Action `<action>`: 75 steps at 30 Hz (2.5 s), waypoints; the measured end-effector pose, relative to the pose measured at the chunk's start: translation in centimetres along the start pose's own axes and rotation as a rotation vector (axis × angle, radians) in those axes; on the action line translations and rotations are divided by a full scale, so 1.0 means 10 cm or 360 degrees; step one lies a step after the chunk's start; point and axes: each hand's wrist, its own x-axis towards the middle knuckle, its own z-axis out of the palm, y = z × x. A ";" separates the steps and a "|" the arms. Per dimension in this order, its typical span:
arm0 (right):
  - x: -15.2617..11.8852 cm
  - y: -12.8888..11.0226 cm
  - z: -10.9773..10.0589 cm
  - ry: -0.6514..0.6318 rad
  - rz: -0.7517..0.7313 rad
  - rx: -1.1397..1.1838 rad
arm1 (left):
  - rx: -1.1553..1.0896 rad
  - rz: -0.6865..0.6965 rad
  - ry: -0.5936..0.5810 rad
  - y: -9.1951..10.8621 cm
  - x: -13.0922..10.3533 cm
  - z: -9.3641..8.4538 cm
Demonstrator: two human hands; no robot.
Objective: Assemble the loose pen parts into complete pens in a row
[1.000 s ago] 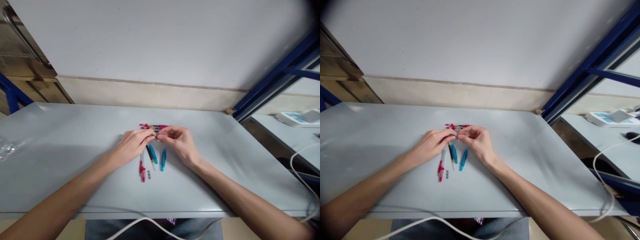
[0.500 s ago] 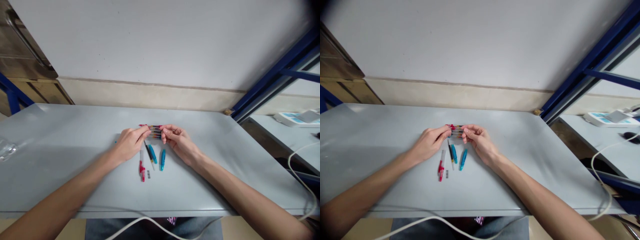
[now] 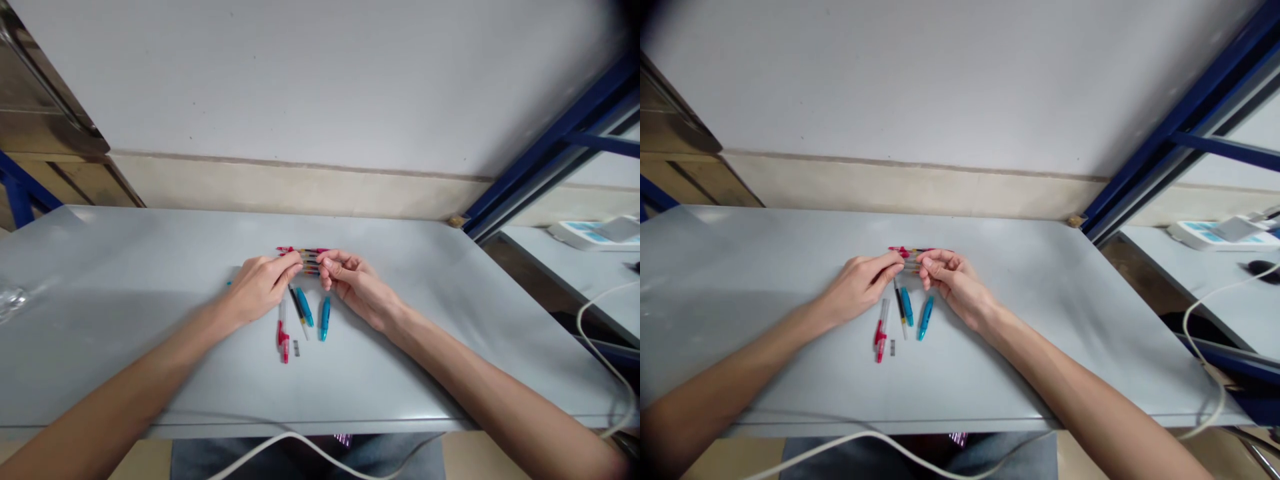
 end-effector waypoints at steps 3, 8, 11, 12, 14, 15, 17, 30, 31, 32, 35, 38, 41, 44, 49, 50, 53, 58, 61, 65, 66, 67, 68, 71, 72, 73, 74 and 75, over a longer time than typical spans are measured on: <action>0.02 -0.07 -0.09 -0.0047 -0.0181 -0.0426 | 0.0038 0.0037 -0.0018 -0.05 0.00 0.02; -0.13 -0.31 -0.30 -0.0619 -0.0391 -0.1316 | 0.0013 0.0084 0.0023 -0.09 0.00 0.06; -0.24 -0.35 -0.31 -0.0762 -0.0385 -0.1566 | 0.0002 0.0084 0.0036 -0.06 0.00 0.07; -0.25 -0.34 -0.29 -0.0735 -0.0388 -0.1619 | 0.0009 0.0076 0.0033 -0.05 0.00 0.07; -0.22 -0.33 -0.25 -0.0718 -0.0413 -0.1694 | 0.0037 0.0045 0.0013 -0.02 0.00 0.06; -0.18 -0.33 -0.23 -0.0763 -0.0416 -0.1720 | 0.0047 0.0030 0.0006 -0.01 0.00 0.05; -0.11 -0.33 -0.18 -0.0903 -0.0394 -0.1754 | 0.0054 0.0017 0.0010 -0.01 0.00 0.03; 0.07 -0.49 -0.29 -0.0570 -0.0172 -0.1061 | -0.0096 0.0150 0.0029 -0.03 0.00 0.05; 0.06 -0.43 -0.28 -0.0443 -0.0202 -0.0911 | -0.0121 0.0165 0.0024 -0.02 0.00 0.06; 0.04 -0.37 -0.26 -0.0342 -0.0224 -0.0781 | -0.0144 0.0175 0.0018 -0.02 0.00 0.07; -0.02 -0.18 -0.16 -0.0261 -0.0221 -0.0532 | -0.0210 0.0192 -0.0006 -0.01 -0.01 0.09; -0.05 -0.09 -0.09 -0.0210 -0.0204 -0.0459 | -0.0226 0.0156 -0.0018 0.01 -0.03 0.08; -0.05 -0.09 -0.08 -0.0045 -0.0222 -0.0396 | -0.0222 0.0126 -0.0011 0.04 -0.04 0.05; -0.04 -0.10 -0.09 0.0056 -0.0220 -0.0322 | -0.0219 0.0157 -0.0016 0.06 -0.05 0.04; -0.03 -0.06 -0.12 0.0049 -0.0213 -0.0283 | -0.0144 0.0181 -0.0047 0.05 -0.06 0.05; -0.03 -0.05 -0.13 0.0046 -0.0211 -0.0286 | -0.0137 0.0186 -0.0039 0.05 -0.06 0.05; -0.02 -0.04 -0.15 0.0035 -0.0197 -0.0317 | -0.0137 0.0189 -0.0001 0.04 -0.05 0.05; -0.04 -0.06 -0.13 0.0052 -0.0202 -0.0468 | -0.0110 0.0210 0.0083 0.04 -0.04 0.04; -0.05 -0.08 -0.10 0.0149 -0.0236 -0.0734 | -0.0108 0.0243 0.0116 0.04 -0.04 0.04; -0.06 -0.09 -0.08 0.0177 -0.0318 -0.0936 | -0.0111 0.0277 0.0117 0.03 -0.04 0.04; -0.05 -0.09 -0.08 0.0145 -0.0333 -0.0917 | -0.0111 0.0287 0.0121 0.03 -0.04 0.04; -0.05 -0.09 -0.09 0.0104 -0.0342 -0.0887 | -0.0110 0.0290 0.0127 0.02 -0.03 0.04; -0.05 -0.09 -0.10 0.0060 -0.0346 -0.0854 | -0.0108 0.0285 0.0134 0.01 -0.03 0.04; -0.04 -0.09 -0.13 -0.0013 -0.0355 -0.0784 | -0.0070 0.0227 0.0141 -0.02 -0.03 0.03; -0.04 -0.09 -0.14 -0.0010 -0.0371 -0.0776 | -0.0043 0.0208 0.0132 -0.02 -0.03 0.02; -0.04 -0.08 -0.14 0.0005 -0.0397 -0.0782 | -0.0006 0.0202 0.0114 -0.02 -0.03 0.02; -0.05 -0.07 -0.13 0.0024 -0.0434 -0.0815 | 0.0038 0.0208 0.0082 -0.01 -0.03 0.01; -0.06 -0.06 -0.12 0.0030 -0.0479 -0.0880 | 0.0088 0.0225 0.0045 0.00 -0.03 0.01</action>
